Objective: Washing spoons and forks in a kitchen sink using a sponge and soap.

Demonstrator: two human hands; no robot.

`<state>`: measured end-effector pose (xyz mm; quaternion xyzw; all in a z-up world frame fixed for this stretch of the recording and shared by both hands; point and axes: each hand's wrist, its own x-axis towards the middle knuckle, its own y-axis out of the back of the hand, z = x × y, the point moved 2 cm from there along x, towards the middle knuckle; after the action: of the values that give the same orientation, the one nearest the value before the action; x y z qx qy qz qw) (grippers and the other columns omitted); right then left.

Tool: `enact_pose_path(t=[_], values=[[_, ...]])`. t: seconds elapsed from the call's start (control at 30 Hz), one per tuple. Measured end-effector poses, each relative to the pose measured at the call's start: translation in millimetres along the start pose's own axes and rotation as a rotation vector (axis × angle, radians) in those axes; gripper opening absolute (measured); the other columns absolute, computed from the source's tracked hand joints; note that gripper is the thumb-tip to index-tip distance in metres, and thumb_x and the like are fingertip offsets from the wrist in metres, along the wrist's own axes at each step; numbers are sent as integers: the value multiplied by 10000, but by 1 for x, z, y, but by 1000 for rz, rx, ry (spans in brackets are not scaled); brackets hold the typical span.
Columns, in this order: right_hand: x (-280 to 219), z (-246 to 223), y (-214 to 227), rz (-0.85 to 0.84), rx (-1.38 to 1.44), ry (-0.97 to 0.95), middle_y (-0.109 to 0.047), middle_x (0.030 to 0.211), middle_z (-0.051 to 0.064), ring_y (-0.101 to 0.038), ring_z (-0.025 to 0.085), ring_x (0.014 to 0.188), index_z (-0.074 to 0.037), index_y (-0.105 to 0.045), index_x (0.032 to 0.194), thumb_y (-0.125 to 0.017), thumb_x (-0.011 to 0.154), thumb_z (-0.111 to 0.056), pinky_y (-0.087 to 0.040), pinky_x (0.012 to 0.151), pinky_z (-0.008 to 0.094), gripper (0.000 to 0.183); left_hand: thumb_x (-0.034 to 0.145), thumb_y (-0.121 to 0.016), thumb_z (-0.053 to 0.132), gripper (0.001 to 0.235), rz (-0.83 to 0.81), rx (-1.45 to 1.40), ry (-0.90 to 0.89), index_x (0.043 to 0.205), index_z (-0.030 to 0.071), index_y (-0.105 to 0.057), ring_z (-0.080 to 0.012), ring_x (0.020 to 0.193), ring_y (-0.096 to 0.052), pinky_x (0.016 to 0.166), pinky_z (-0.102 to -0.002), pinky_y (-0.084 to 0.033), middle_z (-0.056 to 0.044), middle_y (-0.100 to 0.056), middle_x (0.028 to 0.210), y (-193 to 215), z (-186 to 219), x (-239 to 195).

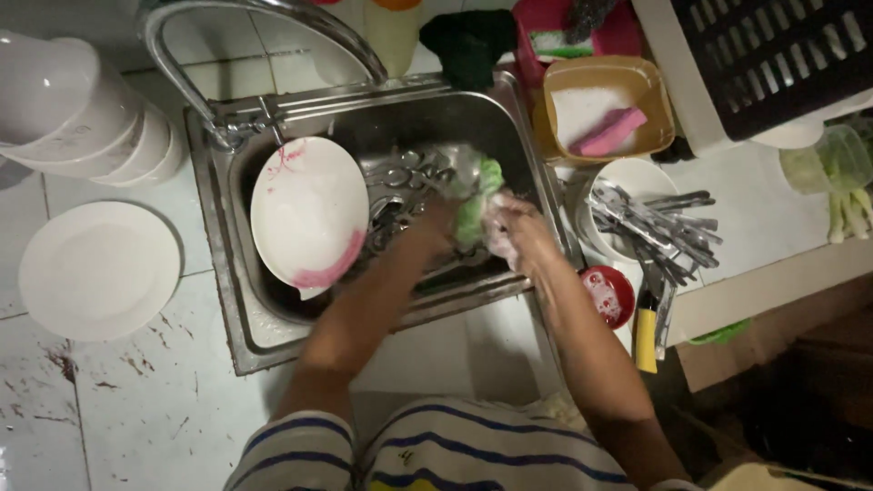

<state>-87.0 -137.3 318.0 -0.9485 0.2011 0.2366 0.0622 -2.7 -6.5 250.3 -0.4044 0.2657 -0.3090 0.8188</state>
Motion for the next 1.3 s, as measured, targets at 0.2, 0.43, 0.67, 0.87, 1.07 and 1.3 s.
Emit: enact_pose_path(t=[0.2, 0.43, 0.67, 0.87, 1.07, 1.3], values=[[0, 12, 5, -106, -16, 67, -598, 693, 71, -567, 108, 500, 27, -731, 1064, -604, 903, -18, -478, 369, 246, 210, 924, -633, 689, 797, -138, -356, 111, 1466, 109, -564, -520, 1453, -375, 1195, -695, -374, -238, -528, 1487, 65, -17, 39], [6, -17, 19, -75, -397, 524, -676, 742, 95, -633, 164, 671, -81, -740, 940, -665, 910, -18, -556, 607, 360, 102, 935, -641, 394, 610, 191, 110, -146, 1410, 22, -552, -373, 1222, -555, 1013, -466, -480, -174, -593, 1358, 19, -5, 53], [-46, -86, -35, 163, -433, 1133, -708, 1098, 254, -695, 431, 1061, 1, -686, 1171, -670, 969, 18, -546, 936, 504, 203, 887, -599, 774, 731, 356, 854, -170, 1433, 289, -604, -210, 857, -803, 681, -381, -697, -40, -765, 1187, 43, -12, 76], [22, -36, -3, 99, -327, 943, -638, 931, 97, -606, 213, 922, -41, -716, 1005, -729, 853, 114, -517, 944, 378, 218, 865, -673, 584, 847, 221, 1243, 268, 1466, 4, -531, -265, 1379, -566, 1172, -259, -401, -222, -561, 1501, -62, 71, -5], [96, -20, 102, 565, -464, 582, -674, 1265, 170, -704, 285, 1112, -54, -609, 1277, -423, 1015, -267, -582, 947, 363, 385, 867, -877, 307, 407, -195, 687, -112, 1193, 97, -752, -263, 769, -788, 624, -414, -669, -117, -789, 1024, -15, 35, 10], [11, -166, 168, 310, 56, 1012, -641, 874, 122, -698, 269, 738, -91, -545, 1128, -649, 1115, -269, -610, 634, 393, 207, 726, -863, 281, 648, 73, 1368, 13, 1277, 42, -621, -269, 944, -731, 876, -428, -620, -113, -734, 1125, -4, 51, 11]])
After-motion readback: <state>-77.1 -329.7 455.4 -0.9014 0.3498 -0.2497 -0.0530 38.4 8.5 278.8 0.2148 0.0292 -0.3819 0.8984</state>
